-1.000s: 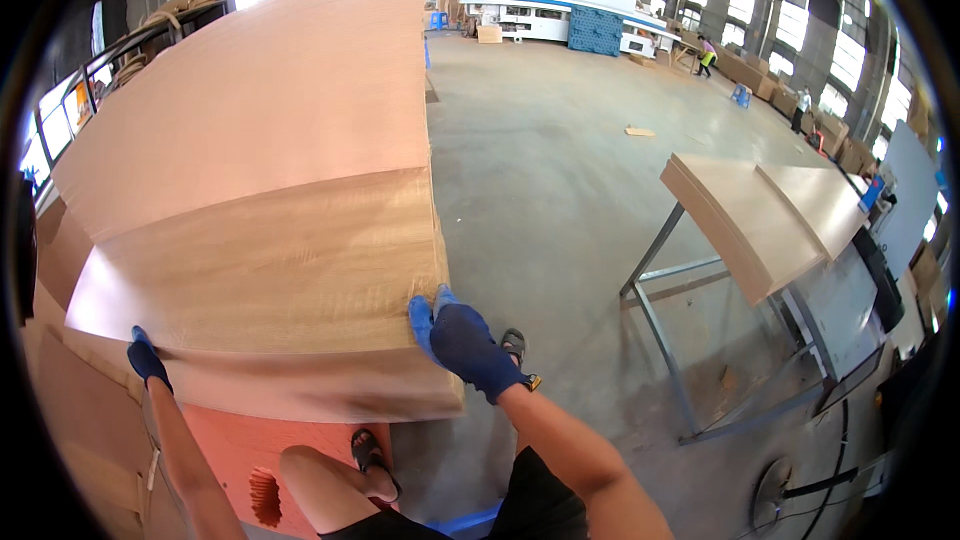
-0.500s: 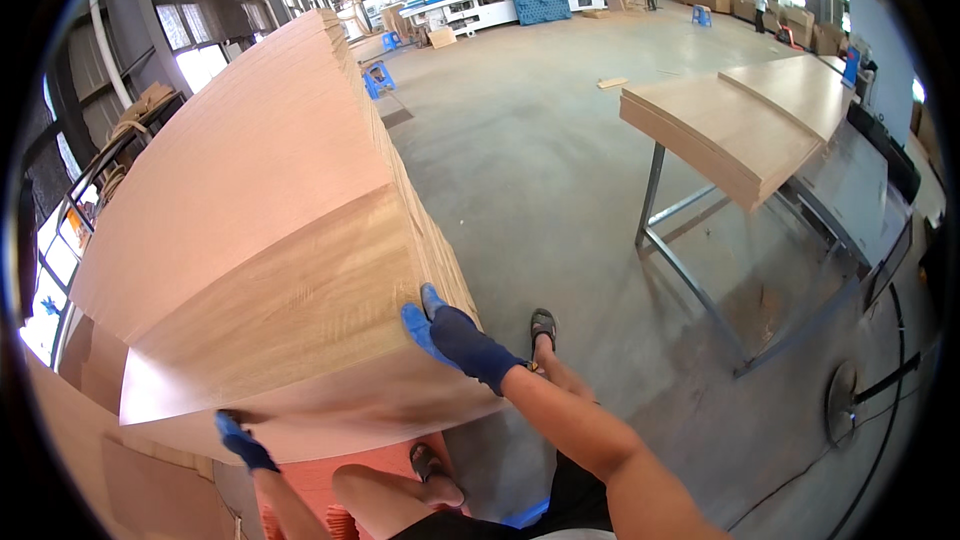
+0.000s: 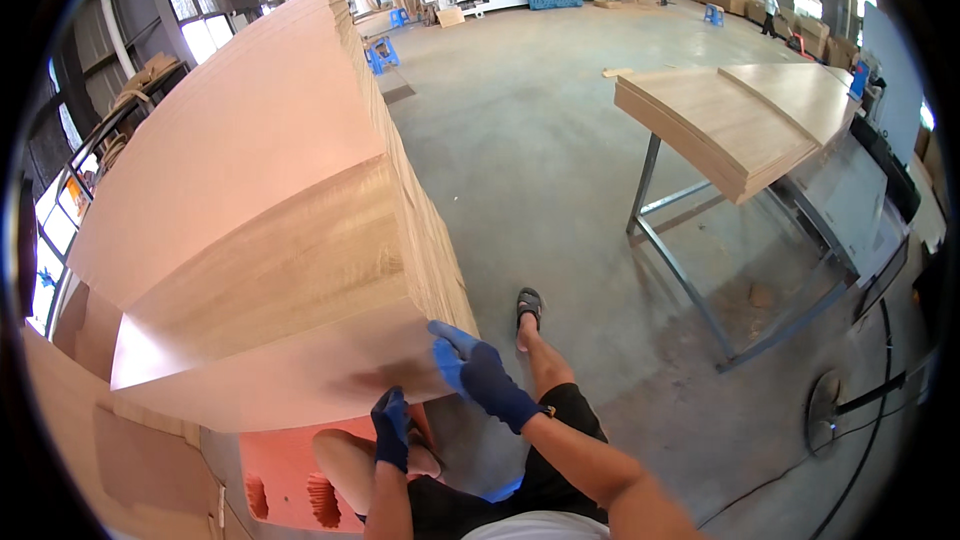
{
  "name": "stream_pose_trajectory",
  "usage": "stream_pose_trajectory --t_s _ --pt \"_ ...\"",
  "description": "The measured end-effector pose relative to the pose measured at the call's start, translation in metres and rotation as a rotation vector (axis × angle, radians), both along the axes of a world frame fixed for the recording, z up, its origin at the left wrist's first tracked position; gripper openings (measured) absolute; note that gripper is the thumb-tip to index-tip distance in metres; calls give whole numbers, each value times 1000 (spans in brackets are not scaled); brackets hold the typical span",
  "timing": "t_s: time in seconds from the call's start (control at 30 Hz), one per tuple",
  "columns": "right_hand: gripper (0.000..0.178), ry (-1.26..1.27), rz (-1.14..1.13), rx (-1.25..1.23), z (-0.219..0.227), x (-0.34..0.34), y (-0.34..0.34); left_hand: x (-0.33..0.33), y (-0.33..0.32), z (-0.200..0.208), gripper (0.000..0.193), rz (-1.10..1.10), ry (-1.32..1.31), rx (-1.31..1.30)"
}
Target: The person repeatedly picks up large, light-colored wooden panels from a stack and places them onto a metal workbench. The person wears blue gloves and flip-flops while performing this repetitive stacking task in a workshop environment.
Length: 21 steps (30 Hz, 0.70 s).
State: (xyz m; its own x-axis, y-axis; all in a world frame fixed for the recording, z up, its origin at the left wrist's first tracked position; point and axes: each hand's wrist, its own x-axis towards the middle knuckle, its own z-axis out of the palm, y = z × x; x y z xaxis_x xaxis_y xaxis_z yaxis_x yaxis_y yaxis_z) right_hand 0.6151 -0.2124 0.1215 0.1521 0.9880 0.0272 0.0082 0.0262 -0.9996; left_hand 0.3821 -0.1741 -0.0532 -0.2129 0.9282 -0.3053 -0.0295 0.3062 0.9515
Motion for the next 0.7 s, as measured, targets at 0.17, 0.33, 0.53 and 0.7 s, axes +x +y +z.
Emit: stream_pose_trajectory --t_s 0.17,0.33,0.53,0.7 --pt "35 268 -73 -116 -31 31 -32 -4 8 -29 34 -111 215 -80" --pt "45 423 -155 -322 -53 82 -55 -1 1 -40 36 -235 561 6" --pt "47 455 -383 -262 -56 152 -79 3 2 -26 39 -265 560 23" --pt "55 551 -477 -86 -46 200 -103 6 6 -27 39 -305 495 -18"
